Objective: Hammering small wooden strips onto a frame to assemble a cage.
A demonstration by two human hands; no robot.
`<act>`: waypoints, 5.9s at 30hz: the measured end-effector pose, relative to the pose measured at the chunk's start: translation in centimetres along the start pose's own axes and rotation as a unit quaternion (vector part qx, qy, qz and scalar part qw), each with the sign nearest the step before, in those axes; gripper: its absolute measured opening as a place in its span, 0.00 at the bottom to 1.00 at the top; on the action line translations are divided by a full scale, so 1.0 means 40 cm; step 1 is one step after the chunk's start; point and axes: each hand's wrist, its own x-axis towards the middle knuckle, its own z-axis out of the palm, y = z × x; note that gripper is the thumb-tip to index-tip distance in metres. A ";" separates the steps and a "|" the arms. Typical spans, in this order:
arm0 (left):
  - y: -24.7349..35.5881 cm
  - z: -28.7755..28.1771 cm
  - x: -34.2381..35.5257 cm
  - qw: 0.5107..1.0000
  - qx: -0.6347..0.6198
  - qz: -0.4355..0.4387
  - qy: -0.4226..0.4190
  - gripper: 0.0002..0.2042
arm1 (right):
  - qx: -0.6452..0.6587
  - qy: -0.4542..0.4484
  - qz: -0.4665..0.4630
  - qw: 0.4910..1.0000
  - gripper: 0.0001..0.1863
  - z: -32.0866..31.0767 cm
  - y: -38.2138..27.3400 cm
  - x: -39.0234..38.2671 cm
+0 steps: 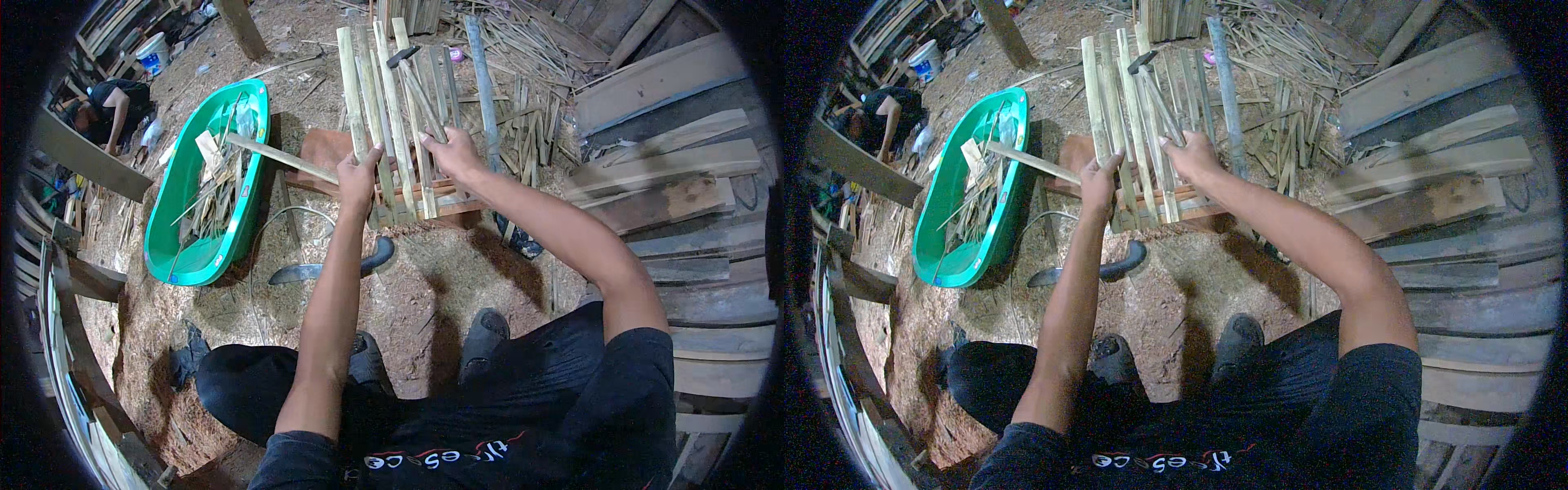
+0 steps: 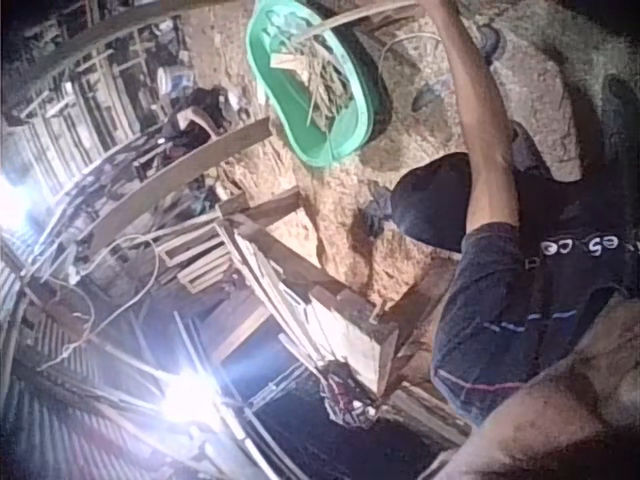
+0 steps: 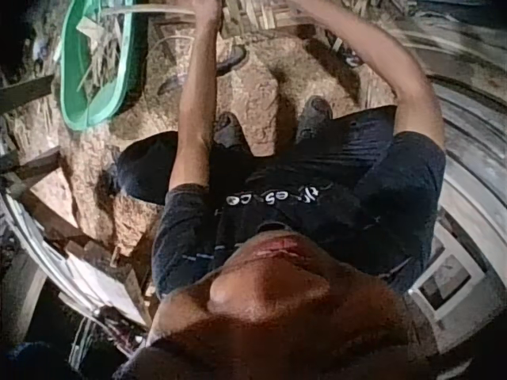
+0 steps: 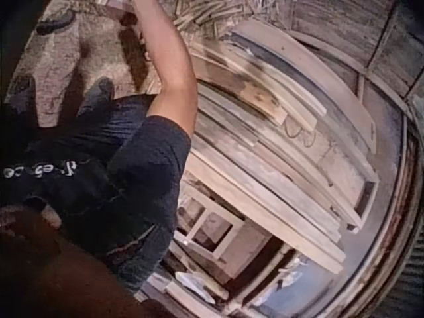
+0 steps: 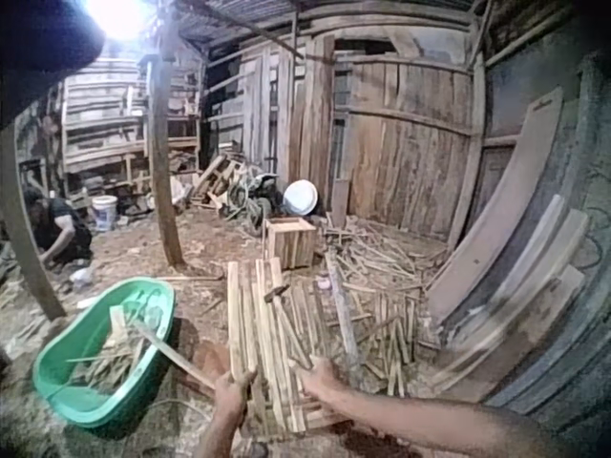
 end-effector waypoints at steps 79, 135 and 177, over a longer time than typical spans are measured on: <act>-0.635 0.682 -0.029 0.891 0.368 0.121 -0.236 0.11 | -0.151 0.333 0.214 0.906 0.15 -0.535 0.734 -0.126; 0.527 0.373 0.194 0.973 0.024 0.080 -0.216 0.12 | 0.291 -0.135 -0.133 0.938 0.13 -0.347 -0.344 0.025; -0.003 0.030 0.217 0.859 0.502 0.089 0.054 0.42 | 0.078 -0.147 -0.013 0.986 0.11 -0.060 0.007 0.190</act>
